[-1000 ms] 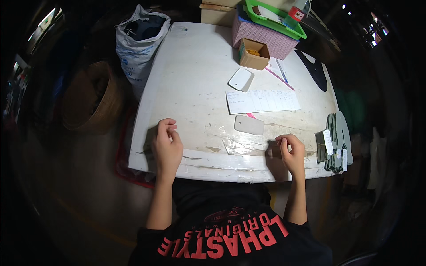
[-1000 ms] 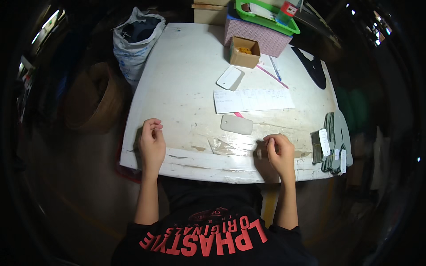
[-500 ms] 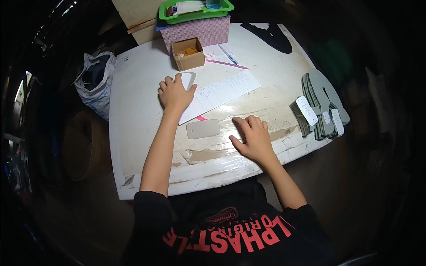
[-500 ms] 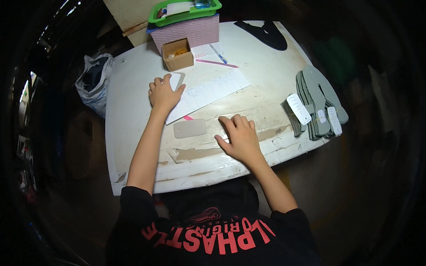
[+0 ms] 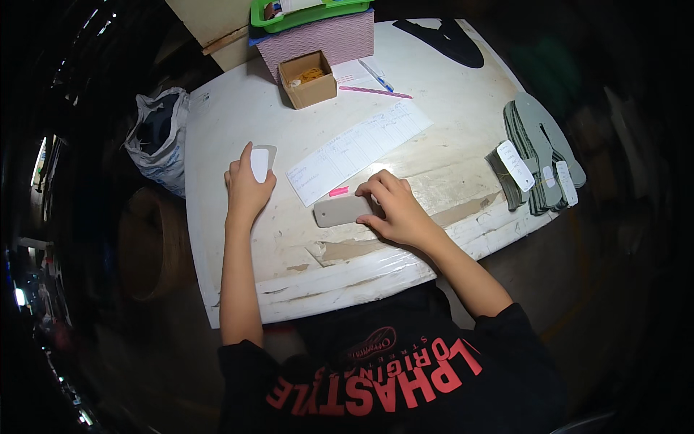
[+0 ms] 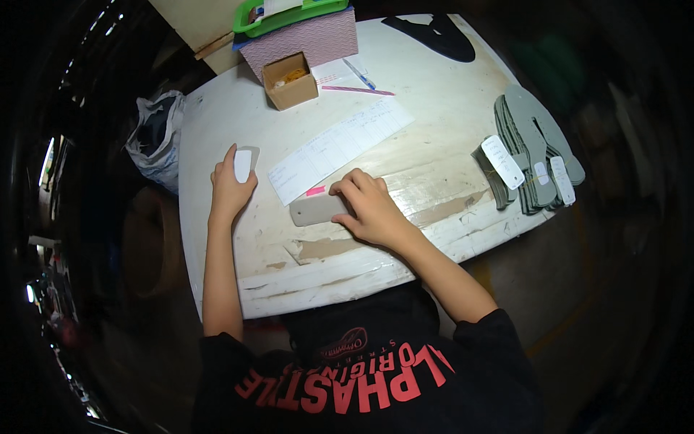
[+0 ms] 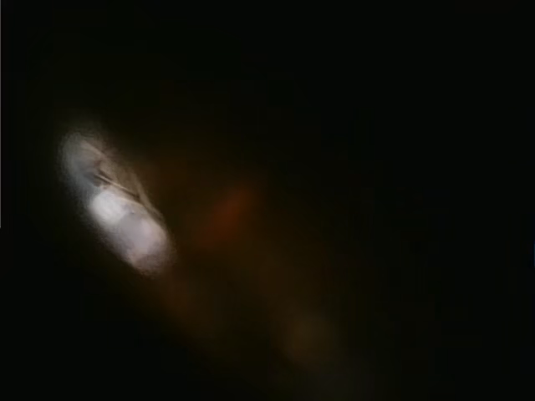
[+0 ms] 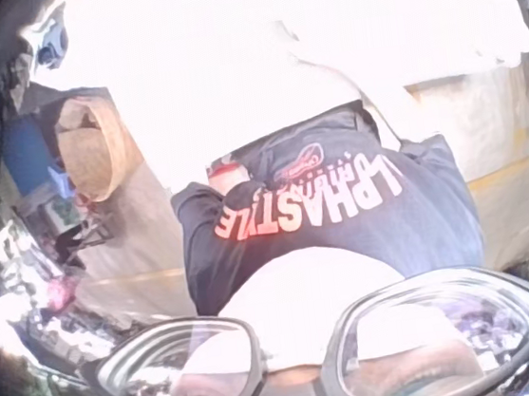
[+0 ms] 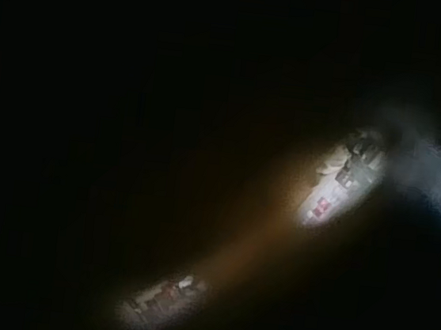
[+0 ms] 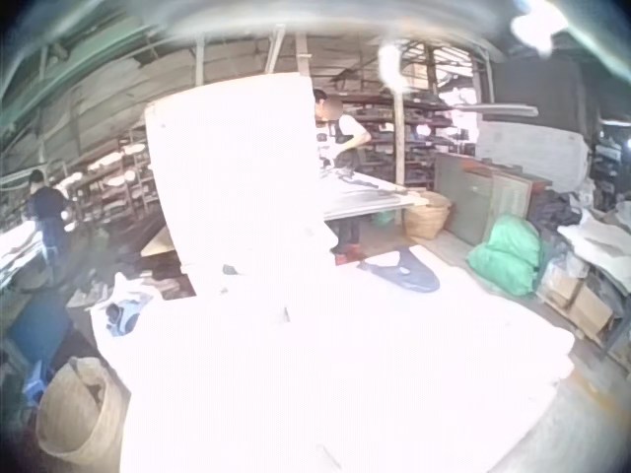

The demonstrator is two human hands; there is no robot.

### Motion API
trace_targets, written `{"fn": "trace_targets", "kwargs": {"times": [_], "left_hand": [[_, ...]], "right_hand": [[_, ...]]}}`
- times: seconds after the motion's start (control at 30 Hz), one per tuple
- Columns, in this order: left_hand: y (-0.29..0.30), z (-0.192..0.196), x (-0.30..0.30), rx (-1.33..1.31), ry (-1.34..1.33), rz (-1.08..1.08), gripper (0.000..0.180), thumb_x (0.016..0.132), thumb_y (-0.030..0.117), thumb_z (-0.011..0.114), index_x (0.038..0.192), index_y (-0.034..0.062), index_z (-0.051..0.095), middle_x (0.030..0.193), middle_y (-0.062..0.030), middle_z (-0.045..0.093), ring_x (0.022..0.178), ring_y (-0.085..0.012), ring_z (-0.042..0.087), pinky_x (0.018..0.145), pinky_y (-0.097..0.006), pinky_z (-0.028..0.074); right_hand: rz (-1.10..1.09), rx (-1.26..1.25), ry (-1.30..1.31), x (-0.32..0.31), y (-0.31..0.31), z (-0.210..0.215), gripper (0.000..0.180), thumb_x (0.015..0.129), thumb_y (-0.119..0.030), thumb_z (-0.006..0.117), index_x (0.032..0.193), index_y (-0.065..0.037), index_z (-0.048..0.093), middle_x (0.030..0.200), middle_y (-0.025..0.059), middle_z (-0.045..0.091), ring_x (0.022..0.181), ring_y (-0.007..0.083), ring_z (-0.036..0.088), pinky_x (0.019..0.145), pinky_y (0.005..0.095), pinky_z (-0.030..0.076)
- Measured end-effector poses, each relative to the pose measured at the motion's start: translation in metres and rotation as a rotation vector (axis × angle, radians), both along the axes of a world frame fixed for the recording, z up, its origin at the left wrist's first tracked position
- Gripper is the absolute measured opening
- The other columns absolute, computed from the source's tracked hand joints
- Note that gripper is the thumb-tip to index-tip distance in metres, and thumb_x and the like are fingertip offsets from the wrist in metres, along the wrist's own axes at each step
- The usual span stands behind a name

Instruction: The person unpacks a plastic bag, then uses a pink pen to write on small white labels attached to stacks of gray and black material pieces. They move between tables, continue labeling, and place labeled pieces into a red basket.

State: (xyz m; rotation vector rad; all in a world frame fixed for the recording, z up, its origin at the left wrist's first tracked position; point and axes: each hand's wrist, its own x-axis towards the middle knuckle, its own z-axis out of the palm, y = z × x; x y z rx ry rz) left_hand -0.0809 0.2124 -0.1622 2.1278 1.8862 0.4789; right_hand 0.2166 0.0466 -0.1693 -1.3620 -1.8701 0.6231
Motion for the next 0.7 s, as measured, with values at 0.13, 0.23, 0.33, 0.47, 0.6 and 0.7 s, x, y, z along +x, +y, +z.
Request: {"fn": "trace_targets", "kwargs": {"times": [0.13,0.23,0.33,0.47,0.6,0.7], "left_hand": [[-0.020,0.008,-0.024,-0.081,0.081,0.019,0.089,0.091,0.021,0.077,0.170,0.0158,0.037,0.142,-0.0312,0.056,0.132,-0.0490,0.055,0.117,-0.054,0.047],[-0.034,0.008,-0.032,0.046,-0.090,-0.050,0.076,0.100,0.024,0.072,0.167,0.0167,0.037,0.130,-0.0247,0.062,0.120,-0.0432,0.062,0.108,-0.051,0.052],[-0.054,0.018,-0.037,-0.437,-0.889,-0.095,0.053,0.111,0.026,0.061,0.160,0.0157,0.043,0.114,-0.0149,0.064,0.100,-0.0302,0.068,0.092,-0.043,0.058],[-0.113,0.024,-0.013,-1.056,-1.385,-0.299,0.045,0.118,0.034,0.052,0.154,0.0080,0.045,0.113,-0.0099,0.067,0.087,-0.0187,0.070,0.077,-0.033,0.059],[-0.158,0.010,0.018,-1.295,-1.491,-0.413,0.080,0.103,0.008,0.070,0.171,0.0091,0.027,0.132,-0.0187,0.062,0.099,-0.0275,0.071,0.091,-0.042,0.063],[-0.162,0.000,0.016,-1.156,-1.610,-0.352,0.079,0.100,0.000,0.066,0.168,0.0165,0.031,0.125,-0.0174,0.060,0.092,-0.0256,0.067,0.085,-0.046,0.063]], "right_hand": [[0.107,0.247,0.078,0.013,-0.014,0.008,0.026,0.079,0.001,0.086,0.099,-0.009,0.072,0.104,0.0077,0.064,0.099,0.0286,0.062,0.085,0.0386,0.052],[0.097,0.342,0.075,0.012,-0.028,0.013,0.022,0.073,0.005,0.086,0.085,-0.008,0.073,0.102,0.0068,0.066,0.097,0.0272,0.063,0.081,0.0369,0.052],[0.105,0.350,0.118,0.007,-0.035,0.017,0.022,0.070,0.004,0.087,0.083,-0.008,0.074,0.105,0.0067,0.068,0.100,0.0270,0.063,0.082,0.0362,0.052],[0.200,0.347,0.191,-0.010,-0.031,0.020,0.020,0.072,0.001,0.087,0.082,-0.007,0.072,0.108,0.0062,0.069,0.100,0.0278,0.063,0.087,0.0391,0.051],[0.403,0.322,0.021,-0.015,-0.013,0.024,0.020,0.078,-0.004,0.086,0.091,-0.007,0.072,0.112,0.0069,0.069,0.105,0.0293,0.064,0.090,0.0417,0.053],[0.313,0.257,-0.090,-0.016,0.010,0.023,0.018,0.084,-0.006,0.084,0.098,-0.006,0.073,0.114,0.0084,0.070,0.110,0.0309,0.065,0.093,0.0425,0.053]]}}
